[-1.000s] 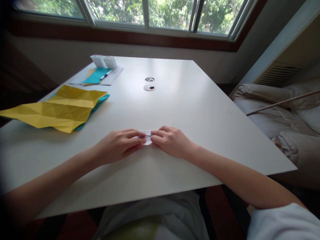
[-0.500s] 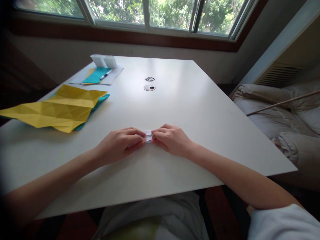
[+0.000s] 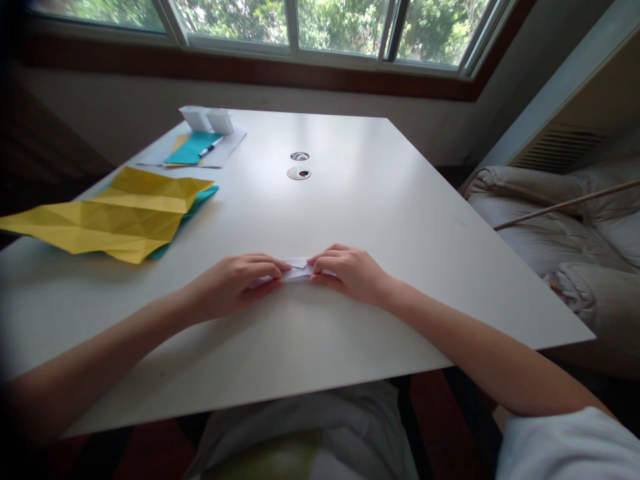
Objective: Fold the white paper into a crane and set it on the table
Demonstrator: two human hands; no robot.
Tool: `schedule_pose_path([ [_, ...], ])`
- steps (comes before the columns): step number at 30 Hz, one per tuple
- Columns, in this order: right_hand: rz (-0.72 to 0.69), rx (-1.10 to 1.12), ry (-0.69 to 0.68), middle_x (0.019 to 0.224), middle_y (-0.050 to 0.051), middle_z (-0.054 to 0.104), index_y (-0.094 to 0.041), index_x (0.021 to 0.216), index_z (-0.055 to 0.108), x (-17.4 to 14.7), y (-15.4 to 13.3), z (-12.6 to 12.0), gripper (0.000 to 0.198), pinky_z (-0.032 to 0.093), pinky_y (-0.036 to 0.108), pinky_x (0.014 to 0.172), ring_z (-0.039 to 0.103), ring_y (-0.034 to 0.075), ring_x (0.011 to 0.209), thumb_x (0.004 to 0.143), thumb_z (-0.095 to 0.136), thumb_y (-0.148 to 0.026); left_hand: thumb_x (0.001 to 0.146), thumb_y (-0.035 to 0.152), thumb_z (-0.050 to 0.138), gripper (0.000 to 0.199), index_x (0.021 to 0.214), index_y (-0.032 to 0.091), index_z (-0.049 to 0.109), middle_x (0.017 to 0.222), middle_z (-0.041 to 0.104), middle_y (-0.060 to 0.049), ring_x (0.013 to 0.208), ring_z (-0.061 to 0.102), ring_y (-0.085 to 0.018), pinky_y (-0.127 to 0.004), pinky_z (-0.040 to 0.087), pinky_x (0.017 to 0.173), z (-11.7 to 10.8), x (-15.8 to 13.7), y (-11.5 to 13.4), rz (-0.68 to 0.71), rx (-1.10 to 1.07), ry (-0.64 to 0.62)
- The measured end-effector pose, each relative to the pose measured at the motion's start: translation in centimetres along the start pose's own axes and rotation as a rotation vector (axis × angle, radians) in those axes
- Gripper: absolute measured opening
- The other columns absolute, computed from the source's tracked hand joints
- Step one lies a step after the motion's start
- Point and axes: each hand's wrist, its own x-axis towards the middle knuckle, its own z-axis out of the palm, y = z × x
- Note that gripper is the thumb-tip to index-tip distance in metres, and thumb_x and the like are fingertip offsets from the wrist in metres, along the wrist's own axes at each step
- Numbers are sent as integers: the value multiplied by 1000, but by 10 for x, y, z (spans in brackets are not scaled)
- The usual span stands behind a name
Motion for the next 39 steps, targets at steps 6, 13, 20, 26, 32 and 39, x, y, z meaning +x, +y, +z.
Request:
schedule_pose_path([
  [6,49,65,37,98,3,69,-21,79,66,1,1,3,15,48,27,79,61,16,90,84,55,-30,86,16,43,19,85,17,61,103,65,-5,89,61,-17,-27,48,78,2,0,0,-20,-9,6],
  [13,6,53,15,103,4,68,-21,77,64,-2,1,0,16,47,28,80,61,16,94,82,57,-34,87,16,42,21,83,15,63,92,62,-10,89,55,-22,-34,47,76,3,-4,11,154,358,67],
  [20,-24,-55,-9,103,6,67,-20,78,61,-3,-3,-1,23,46,29,79,59,18,95,83,54,-41,86,11,43,19,81,15,61,75,60,-5,75,56,-18,-28,46,66,6,-3,18,104,367,-25],
  [26,-6,-93,-4,101,4,67,-19,77,61,0,-4,2,23,45,28,78,59,17,91,86,50,-37,84,17,45,19,77,16,62,72,61,-4,67,56,-14,-24,43,64,6,2,20,-62,129,94],
  [32,78,-1,11,96,3,68,-20,80,64,4,-5,2,19,46,28,79,60,16,90,87,50,-30,84,22,47,21,73,16,64,69,60,-1,59,51,-10,-20,38,57,11,5,17,-161,-54,158],
  [39,227,115,52,91,1,70,-20,73,67,7,-7,1,13,48,25,75,64,15,83,79,59,-27,78,24,54,11,77,16,62,59,57,4,52,45,-8,-18,35,52,10,9,18,-317,-197,166],
])
